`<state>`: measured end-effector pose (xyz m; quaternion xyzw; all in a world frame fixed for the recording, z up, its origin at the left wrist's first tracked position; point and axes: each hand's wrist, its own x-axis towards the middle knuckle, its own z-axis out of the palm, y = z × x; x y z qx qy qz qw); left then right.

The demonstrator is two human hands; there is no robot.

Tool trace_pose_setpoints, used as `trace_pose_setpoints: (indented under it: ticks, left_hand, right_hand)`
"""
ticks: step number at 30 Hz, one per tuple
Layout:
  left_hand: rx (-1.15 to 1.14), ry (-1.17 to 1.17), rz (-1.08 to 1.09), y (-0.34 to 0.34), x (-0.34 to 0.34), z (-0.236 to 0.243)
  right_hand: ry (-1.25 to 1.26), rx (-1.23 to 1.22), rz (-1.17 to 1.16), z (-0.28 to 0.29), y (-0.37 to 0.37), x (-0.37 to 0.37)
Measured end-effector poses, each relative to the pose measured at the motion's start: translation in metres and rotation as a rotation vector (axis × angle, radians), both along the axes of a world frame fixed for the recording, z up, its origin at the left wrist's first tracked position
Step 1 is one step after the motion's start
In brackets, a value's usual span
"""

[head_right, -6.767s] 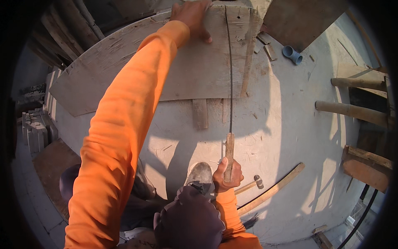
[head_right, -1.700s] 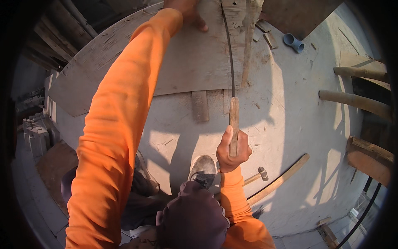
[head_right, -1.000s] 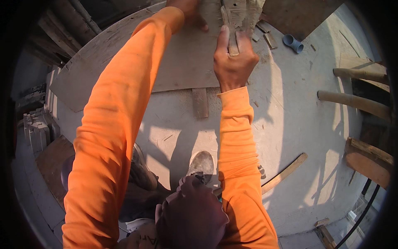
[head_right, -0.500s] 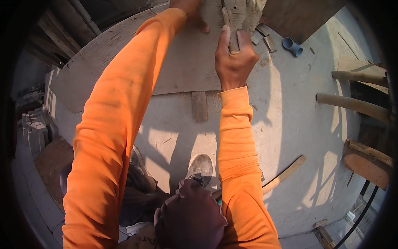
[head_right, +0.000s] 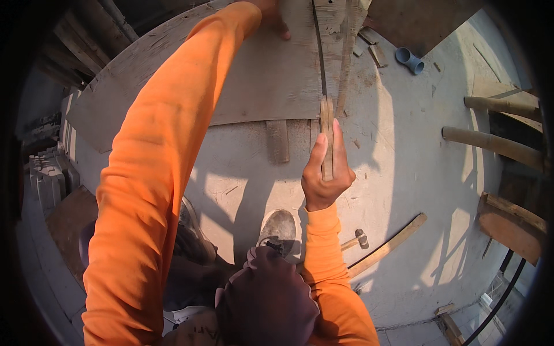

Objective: The person uses a pencil to mark a piece of wood and then cuts through the wood using a hand saw while holding it against a larger board.

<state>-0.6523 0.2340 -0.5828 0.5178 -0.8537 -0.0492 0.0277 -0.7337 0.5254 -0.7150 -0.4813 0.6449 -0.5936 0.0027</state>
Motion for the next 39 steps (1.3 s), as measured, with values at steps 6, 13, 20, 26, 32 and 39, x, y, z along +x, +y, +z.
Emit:
trace_pose_setpoints:
  ticks: [6,13,20,26,32,39]
  left_hand:
    - [-0.068,0.046,-0.046,0.006,-0.017,-0.011]
    - [0.020,0.073,-0.039,0.008,-0.007,-0.004]
    - [-0.032,0.047,-0.008,0.010,-0.013,0.001]
    - [-0.003,0.015,-0.033,0.009,-0.020,-0.006]
    - [0.015,-0.046,-0.020,-0.003,-0.018,-0.013]
    - [-0.062,-0.024,-0.026,0.008,-0.021,-0.001]
  right_hand:
    - [-0.036,0.143,-0.050,-0.024,0.064,-0.002]
    - [0.020,-0.070,0.006,0.028,-0.114,-0.025]
    - [-0.009,0.185,-0.045,-0.027,0.102,0.015]
    - [-0.012,-0.171,0.026,0.027,-0.128,-0.038]
    - [-0.069,0.215,-0.024,-0.033,0.076,-0.004]
    - [-0.001,0.058,-0.044,0.009,-0.058,-0.024]
